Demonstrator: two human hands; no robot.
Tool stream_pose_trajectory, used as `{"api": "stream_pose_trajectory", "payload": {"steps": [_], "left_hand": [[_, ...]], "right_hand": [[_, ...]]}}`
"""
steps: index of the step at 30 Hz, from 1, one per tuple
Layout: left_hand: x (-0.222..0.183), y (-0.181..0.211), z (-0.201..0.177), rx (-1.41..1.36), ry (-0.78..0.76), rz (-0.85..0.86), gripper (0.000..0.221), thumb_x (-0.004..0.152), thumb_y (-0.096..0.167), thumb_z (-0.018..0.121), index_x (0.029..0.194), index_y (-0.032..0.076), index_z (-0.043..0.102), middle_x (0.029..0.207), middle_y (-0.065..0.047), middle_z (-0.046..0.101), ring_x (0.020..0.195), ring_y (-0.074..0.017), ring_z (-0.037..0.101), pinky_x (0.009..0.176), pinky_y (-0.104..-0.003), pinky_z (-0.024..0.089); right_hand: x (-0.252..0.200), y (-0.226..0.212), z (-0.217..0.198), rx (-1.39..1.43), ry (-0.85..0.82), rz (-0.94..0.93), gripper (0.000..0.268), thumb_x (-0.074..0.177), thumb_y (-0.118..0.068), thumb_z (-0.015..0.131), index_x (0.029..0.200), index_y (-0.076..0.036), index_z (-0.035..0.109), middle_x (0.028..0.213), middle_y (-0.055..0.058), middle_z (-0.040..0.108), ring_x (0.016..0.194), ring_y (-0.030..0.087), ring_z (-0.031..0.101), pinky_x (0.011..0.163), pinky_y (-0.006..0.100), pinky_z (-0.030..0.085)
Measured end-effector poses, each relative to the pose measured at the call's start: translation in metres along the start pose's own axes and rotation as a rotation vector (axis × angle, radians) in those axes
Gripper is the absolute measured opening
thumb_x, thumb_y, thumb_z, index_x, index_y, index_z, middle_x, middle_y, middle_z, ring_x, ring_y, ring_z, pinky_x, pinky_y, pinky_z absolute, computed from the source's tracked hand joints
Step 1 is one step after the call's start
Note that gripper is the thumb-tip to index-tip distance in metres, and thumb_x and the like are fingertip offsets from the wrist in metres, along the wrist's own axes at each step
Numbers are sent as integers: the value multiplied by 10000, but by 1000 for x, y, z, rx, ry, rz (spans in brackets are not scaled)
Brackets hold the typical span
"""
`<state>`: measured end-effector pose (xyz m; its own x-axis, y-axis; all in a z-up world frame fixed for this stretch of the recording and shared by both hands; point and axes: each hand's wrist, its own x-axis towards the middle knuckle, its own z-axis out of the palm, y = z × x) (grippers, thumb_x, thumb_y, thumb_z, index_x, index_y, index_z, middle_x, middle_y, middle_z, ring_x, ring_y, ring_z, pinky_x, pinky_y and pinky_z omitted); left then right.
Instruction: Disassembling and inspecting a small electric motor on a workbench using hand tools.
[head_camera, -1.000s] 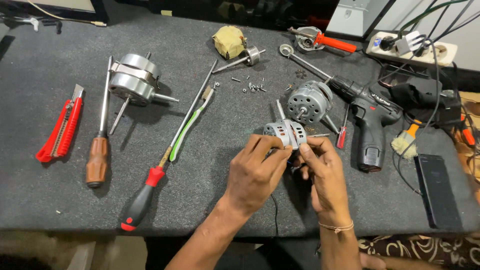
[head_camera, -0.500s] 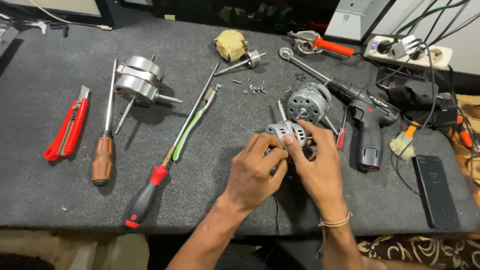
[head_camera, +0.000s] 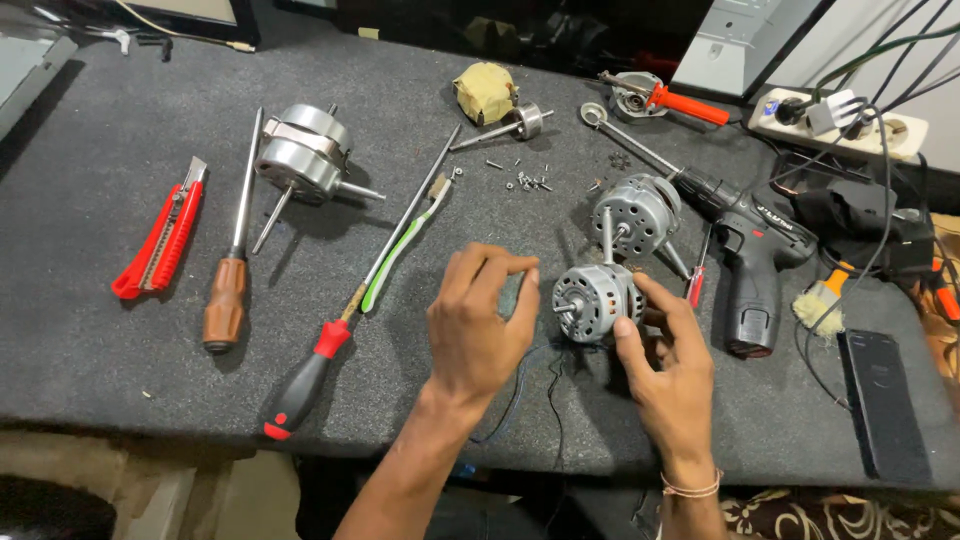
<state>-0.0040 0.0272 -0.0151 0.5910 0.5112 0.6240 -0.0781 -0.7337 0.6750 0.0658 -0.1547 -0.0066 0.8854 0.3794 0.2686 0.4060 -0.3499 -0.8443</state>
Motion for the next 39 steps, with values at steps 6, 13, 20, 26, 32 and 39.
{"api": "stream_pose_trajectory", "payload": {"steps": [6,13,20,26,32,39], "left_hand": [[5,-10,-7,193,-164,-77,133,951,155,684,1076,111,696,1004,-40,628,920,-227,616,598,-372,597],[61,-35,5,341,-280,-11,200,979,138,672,1169,81,688,1038,-71,645,960,-258,650,635,-420,630],[114,-117,66,770,-298,308,234,889,32,607,1103,93,679,1033,-81,644,1000,-311,580,619,-429,577],[115,-127,76,874,-281,435,100,886,112,637,912,134,731,971,-45,649,971,-269,584,629,-383,547],[110,-114,67,959,-360,441,79,910,87,664,975,127,686,980,-52,666,967,-232,583,657,-341,549],[103,-98,69,615,-440,280,176,886,-42,637,1042,35,657,1008,-122,686,932,-239,602,615,-374,616]], "right_hand": [[-18,26,-4,70,46,-122,440,939,-154,642,1359,-42,574,1276,107,567,1159,193,566,1008,286,453],[-17,15,-3,6,10,-233,440,906,-224,679,1309,-70,588,1299,123,558,1040,174,553,785,259,493],[-16,19,0,-4,10,-285,443,899,-185,686,1314,-79,571,1308,139,541,1099,181,554,734,238,531],[-15,21,-2,12,2,-285,434,884,-136,698,1298,-83,577,1294,131,546,1079,172,561,752,237,526],[-14,24,-1,18,-1,-279,442,877,-140,705,1298,-85,580,1294,133,543,1080,172,561,754,236,533],[-14,24,0,20,8,-280,442,875,-135,702,1297,-82,580,1292,141,546,1027,167,567,766,239,527]]}}
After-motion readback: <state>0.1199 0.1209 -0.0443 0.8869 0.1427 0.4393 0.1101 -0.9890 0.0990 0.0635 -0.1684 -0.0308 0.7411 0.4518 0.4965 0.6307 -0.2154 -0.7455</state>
